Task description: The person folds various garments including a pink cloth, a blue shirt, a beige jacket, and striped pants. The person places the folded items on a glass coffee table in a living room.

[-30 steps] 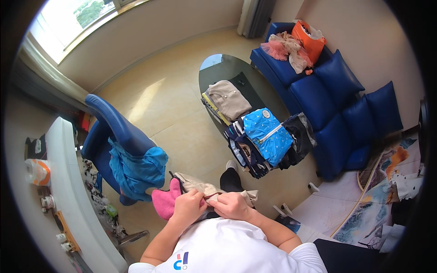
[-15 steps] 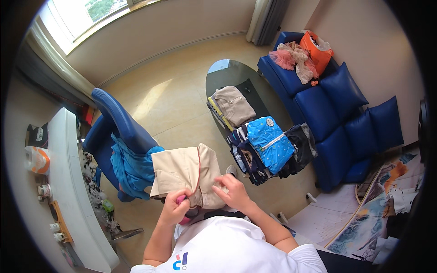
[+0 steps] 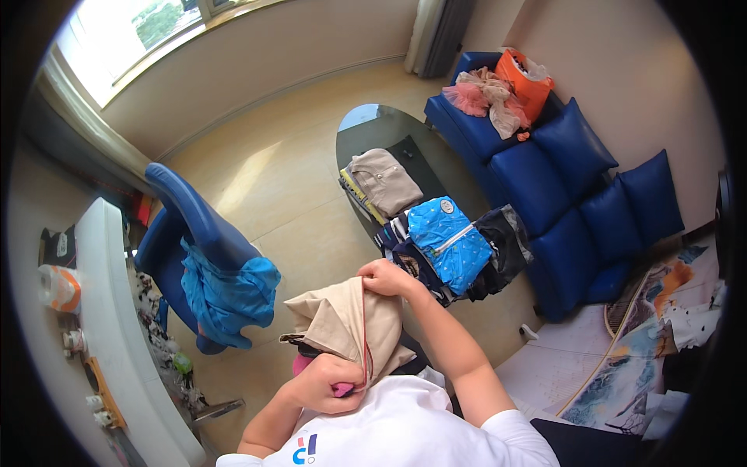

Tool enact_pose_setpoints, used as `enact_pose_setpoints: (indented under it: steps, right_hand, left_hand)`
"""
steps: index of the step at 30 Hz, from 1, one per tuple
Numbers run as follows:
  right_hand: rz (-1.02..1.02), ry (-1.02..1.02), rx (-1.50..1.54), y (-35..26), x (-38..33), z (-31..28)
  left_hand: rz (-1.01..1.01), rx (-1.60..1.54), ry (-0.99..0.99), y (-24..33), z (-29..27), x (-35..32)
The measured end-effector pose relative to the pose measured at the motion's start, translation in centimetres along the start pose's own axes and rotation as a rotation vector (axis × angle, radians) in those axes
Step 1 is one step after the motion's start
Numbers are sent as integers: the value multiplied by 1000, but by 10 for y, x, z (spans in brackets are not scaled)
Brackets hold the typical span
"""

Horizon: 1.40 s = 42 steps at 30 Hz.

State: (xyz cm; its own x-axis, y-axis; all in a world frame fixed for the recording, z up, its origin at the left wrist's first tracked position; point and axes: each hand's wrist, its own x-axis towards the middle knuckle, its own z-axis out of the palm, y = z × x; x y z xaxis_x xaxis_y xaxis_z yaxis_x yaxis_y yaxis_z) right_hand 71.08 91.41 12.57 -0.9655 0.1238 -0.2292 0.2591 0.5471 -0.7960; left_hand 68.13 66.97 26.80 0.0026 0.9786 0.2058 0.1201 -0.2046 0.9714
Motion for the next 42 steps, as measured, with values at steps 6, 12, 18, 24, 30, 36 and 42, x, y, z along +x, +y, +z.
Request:
enact_pose_setpoints:
  steps: [6, 12, 18, 24, 30, 36, 42]
  right_hand:
    - [-167, 713, -67, -36, -34, -66]
    - [-483, 762, -422, -81, -64, -59]
    - [-190, 709, -250, -53, -66, -42]
    - [-218, 893, -173, -61, -63, -43]
    - [-281, 408, 202, -103, -90, -12]
    - [-203, 127, 458, -119, -100, -3]
    - [-176, 38, 455, -119, -97, 7]
  left_hand:
    - [-393, 59, 432, -6, 11, -9]
    - [-375, -18, 592, -21, 15, -9]
    - [-453, -266, 652, -11, 13, -5]
    - [-425, -603, 842, -16, 7, -8]
    - [-373, -873, 838, -35, 3, -13]
    - [-394, -881, 890, -34, 3, -14]
    - [-403, -875, 853, -32, 1, -17]
